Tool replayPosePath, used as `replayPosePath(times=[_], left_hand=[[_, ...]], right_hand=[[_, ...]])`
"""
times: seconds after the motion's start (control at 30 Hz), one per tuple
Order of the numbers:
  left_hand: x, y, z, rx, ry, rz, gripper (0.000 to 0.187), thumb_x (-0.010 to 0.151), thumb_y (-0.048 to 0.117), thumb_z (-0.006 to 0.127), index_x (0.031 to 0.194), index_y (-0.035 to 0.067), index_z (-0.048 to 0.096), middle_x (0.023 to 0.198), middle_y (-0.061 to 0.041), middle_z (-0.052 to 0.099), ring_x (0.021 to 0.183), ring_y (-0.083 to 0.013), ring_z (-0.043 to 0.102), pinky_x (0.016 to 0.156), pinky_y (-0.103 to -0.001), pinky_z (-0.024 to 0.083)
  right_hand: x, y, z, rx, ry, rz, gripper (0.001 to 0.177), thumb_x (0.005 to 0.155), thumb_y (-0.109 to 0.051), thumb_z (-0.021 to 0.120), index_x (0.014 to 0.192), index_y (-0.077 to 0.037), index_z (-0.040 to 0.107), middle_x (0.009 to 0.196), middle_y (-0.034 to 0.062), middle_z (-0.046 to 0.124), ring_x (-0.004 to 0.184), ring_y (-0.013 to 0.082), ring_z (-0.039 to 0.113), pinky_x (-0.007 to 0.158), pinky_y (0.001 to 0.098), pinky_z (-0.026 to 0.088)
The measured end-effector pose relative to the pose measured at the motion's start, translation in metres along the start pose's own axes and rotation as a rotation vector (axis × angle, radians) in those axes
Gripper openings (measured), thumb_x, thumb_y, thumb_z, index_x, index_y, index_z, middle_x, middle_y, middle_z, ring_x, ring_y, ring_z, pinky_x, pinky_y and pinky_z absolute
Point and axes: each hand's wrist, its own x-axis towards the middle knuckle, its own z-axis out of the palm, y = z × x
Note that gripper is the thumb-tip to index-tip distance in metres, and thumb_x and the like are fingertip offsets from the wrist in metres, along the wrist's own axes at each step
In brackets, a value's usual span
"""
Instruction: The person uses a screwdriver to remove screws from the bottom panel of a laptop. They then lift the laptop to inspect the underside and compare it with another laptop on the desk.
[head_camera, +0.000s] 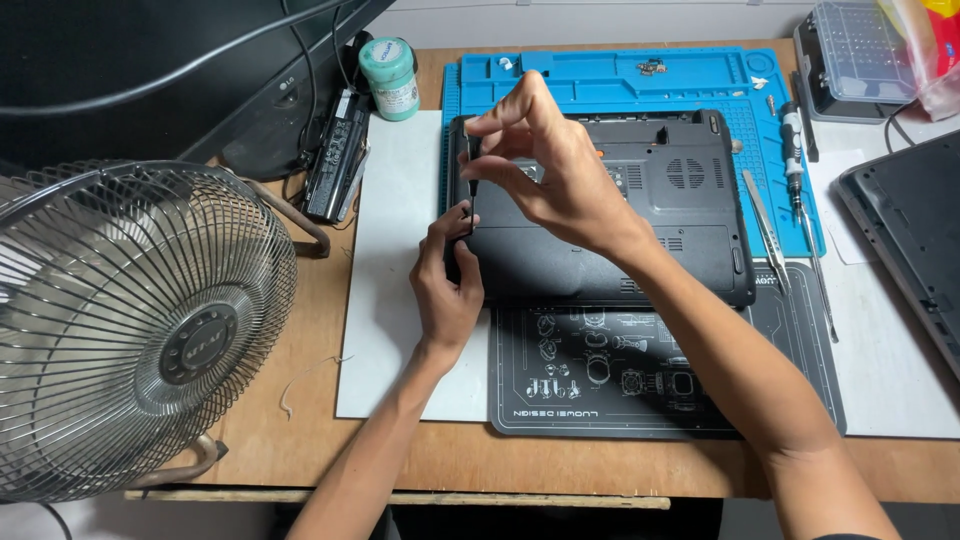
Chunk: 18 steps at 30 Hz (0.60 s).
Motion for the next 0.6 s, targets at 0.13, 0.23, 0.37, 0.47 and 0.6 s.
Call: replayPosePath(times=[0.13, 0.23, 0.37, 0.47, 0.6], left_hand=[[0.0003, 0.0004, 0.0001, 0.002, 0.006, 0.014, 0.038, 0.101, -0.004, 0.044, 0.135, 0.006, 0.055, 0.117, -0.013, 0.072, 0.112, -0.0234, 0.070, 0.103, -0.035, 0.055], [-0.0004, 0.0005, 0.0005, 0.010, 0.009, 0.015, 0.035, 0.103, -0.001, 0.046, 0.136, 0.007, 0.055, 0.119, -0.013, 0.072, 0.113, -0.0228, 0.069, 0.103, -0.035, 0.054], [0.0007, 0.0021, 0.0001, 0.024, 0.020, 0.018, 0.035, 0.104, -0.001, 0.048, 0.136, 0.009, 0.055, 0.116, -0.011, 0.073, 0.110, -0.0216, 0.070, 0.101, -0.035, 0.054], [0.0018, 0.0044, -0.0003, 0.020, 0.029, 0.019, 0.032, 0.104, 0.000, 0.051, 0.135, 0.008, 0.055, 0.114, -0.011, 0.073, 0.109, -0.0203, 0.070, 0.101, -0.034, 0.054], [0.0011, 0.0022, 0.0001, 0.018, 0.040, 0.052, 0.031, 0.106, 0.004, 0.051, 0.137, 0.005, 0.052, 0.116, -0.014, 0.070, 0.108, -0.0227, 0.072, 0.099, -0.035, 0.056]], right_hand=[[-0.0005, 0.0031, 0.0003, 0.001, -0.008, 0.008, 0.038, 0.099, 0.002, 0.075, 0.114, -0.004, 0.040, 0.112, 0.0141, 0.061, 0.086, 0.0197, 0.073, 0.078, 0.0284, 0.063], [0.0001, 0.0019, -0.0013, 0.004, -0.033, -0.015, 0.037, 0.099, 0.001, 0.075, 0.115, -0.003, 0.041, 0.113, 0.0142, 0.058, 0.086, 0.0213, 0.073, 0.078, 0.0292, 0.064], [0.0008, -0.0029, -0.0008, 0.033, -0.053, 0.028, 0.041, 0.098, 0.002, 0.075, 0.109, -0.006, 0.036, 0.113, 0.0162, 0.062, 0.086, 0.0212, 0.072, 0.079, 0.0297, 0.062], [0.0002, -0.0023, 0.0006, 0.031, -0.058, 0.011, 0.039, 0.099, 0.002, 0.074, 0.109, -0.005, 0.037, 0.111, 0.0157, 0.062, 0.089, 0.0219, 0.071, 0.081, 0.0311, 0.063], [-0.0003, -0.0019, 0.0009, 0.040, -0.063, -0.031, 0.041, 0.098, 0.002, 0.074, 0.109, -0.005, 0.035, 0.110, 0.0164, 0.055, 0.102, 0.0252, 0.069, 0.086, 0.0328, 0.065]])
